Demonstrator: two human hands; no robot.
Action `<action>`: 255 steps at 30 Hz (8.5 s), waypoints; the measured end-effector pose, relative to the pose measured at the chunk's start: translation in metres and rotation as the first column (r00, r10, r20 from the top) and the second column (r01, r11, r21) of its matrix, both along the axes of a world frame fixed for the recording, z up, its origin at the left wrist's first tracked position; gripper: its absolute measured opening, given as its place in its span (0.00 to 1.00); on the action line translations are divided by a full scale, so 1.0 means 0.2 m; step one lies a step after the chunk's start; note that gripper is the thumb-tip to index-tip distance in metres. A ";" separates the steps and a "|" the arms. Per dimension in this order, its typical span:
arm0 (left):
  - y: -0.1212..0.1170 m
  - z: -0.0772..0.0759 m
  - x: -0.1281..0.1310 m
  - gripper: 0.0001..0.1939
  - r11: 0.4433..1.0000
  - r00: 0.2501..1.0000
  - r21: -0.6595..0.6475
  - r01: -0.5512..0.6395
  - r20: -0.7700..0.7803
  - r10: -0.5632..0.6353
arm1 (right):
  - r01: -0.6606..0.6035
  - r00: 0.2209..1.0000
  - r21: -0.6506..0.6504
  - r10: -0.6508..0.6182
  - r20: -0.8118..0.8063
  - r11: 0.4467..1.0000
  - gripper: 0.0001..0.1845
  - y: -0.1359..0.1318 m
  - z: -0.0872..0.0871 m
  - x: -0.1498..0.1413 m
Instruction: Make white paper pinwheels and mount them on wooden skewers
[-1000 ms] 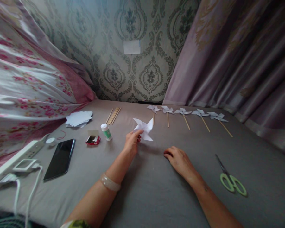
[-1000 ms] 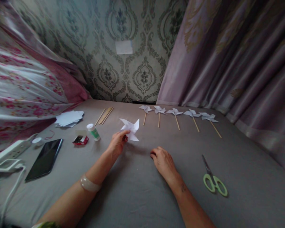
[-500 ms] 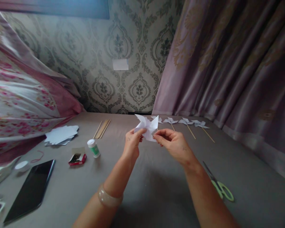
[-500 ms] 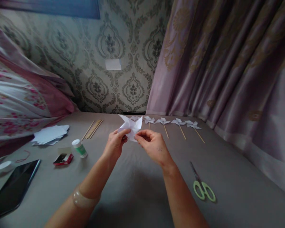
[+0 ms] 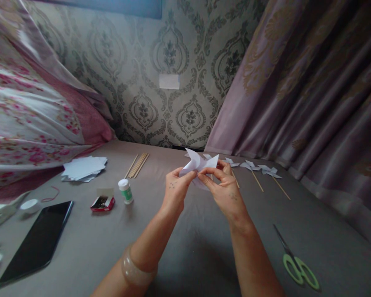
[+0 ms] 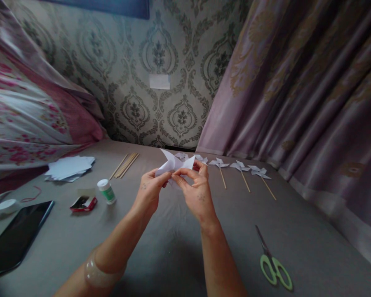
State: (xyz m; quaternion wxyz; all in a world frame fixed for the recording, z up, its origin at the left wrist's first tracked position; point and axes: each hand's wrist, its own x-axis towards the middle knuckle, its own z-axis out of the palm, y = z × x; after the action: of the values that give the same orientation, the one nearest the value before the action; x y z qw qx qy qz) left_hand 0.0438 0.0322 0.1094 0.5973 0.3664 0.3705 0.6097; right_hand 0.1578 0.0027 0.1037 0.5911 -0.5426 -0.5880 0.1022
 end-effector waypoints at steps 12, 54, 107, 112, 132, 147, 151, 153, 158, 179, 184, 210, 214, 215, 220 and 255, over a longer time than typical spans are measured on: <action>-0.03 0.03 0.00 0.07 0.995 0.995 0.035 0.096 0.002 -0.097 | -0.037 0.999 -0.016 0.037 0.029 0.999 0.10 0.00 0.01 0.06; -0.06 0.08 -0.06 0.07 0.957 0.955 0.053 0.285 -0.095 -0.280 | -0.193 0.981 -0.073 0.191 -0.025 0.979 0.07 -0.05 0.06 0.13; -0.09 0.09 -0.04 0.06 0.980 0.980 0.091 0.176 -0.108 -0.166 | -0.185 0.982 -0.043 0.183 -0.050 0.982 0.09 -0.05 0.07 0.07; -0.09 0.10 -0.04 0.06 0.984 0.982 0.058 0.171 -0.091 -0.165 | -0.150 0.989 -0.056 0.149 -0.021 0.987 0.09 -0.06 0.08 0.06; -0.08 0.07 -0.03 0.08 0.985 0.985 0.027 0.170 -0.013 -0.169 | -0.069 0.988 0.009 0.067 0.136 0.998 0.05 -0.10 0.11 0.03; -0.03 0.03 -0.05 0.10 0.986 0.985 -0.011 0.167 -0.037 -0.167 | -0.058 0.998 0.079 0.058 0.009 0.995 0.07 -0.09 0.09 0.13; -0.02 0.04 -0.06 0.11 0.983 0.985 -0.063 0.171 -0.002 -0.171 | -0.011 0.999 0.139 0.015 -0.028 0.990 0.07 -0.15 0.14 0.15; -0.02 0.04 -0.06 0.11 0.981 0.985 -0.091 0.174 0.023 -0.173 | -0.047 0.998 0.106 0.051 -0.037 0.993 0.06 -0.18 0.17 0.16; -0.01 0.04 -0.06 0.11 0.973 0.985 -0.156 0.170 0.064 -0.162 | -0.062 0.995 -0.231 0.080 0.066 0.971 0.11 -0.17 0.14 0.25; 0.03 0.01 -0.04 0.08 0.949 0.981 -0.247 0.194 0.060 -0.184 | 0.062 0.985 -0.049 -0.053 0.162 0.997 0.09 -0.12 0.09 0.28; 0.00 0.01 -0.02 0.10 0.955 0.975 -0.201 0.219 0.020 -0.220 | -0.019 0.913 0.185 -0.059 0.405 0.983 0.04 -0.15 0.16 0.15; -0.06 0.03 0.00 0.08 0.949 0.949 -0.106 0.296 -0.077 -0.304 | 0.045 0.841 0.095 -0.089 0.534 0.994 0.04 -0.15 0.15 0.13; -0.06 0.03 0.00 0.08 0.949 0.949 -0.110 0.295 -0.085 -0.305 | 0.054 0.844 0.078 -0.087 0.530 0.995 0.05 -0.16 0.15 0.13; -0.06 0.03 0.00 0.07 0.949 0.948 -0.110 0.296 -0.086 -0.306 | 0.055 0.844 0.075 -0.087 0.530 0.996 0.05 -0.16 0.15 0.13; -0.06 0.03 0.00 0.08 0.946 0.945 -0.101 0.307 -0.081 -0.316 | 0.067 0.844 0.066 -0.092 0.528 0.996 0.05 -0.16 0.15 0.13; -0.09 0.06 0.01 0.04 0.966 0.956 -0.038 0.255 -0.141 -0.257 | 0.088 0.834 0.036 -0.093 0.544 0.995 0.05 -0.17 0.15 0.11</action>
State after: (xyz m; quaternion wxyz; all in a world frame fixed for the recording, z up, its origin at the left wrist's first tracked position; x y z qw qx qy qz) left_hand 0.0466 0.0146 0.1209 0.6462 0.4487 0.3682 0.4955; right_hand 0.1804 -0.0307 0.1337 0.4062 -0.5737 -0.7059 -0.0872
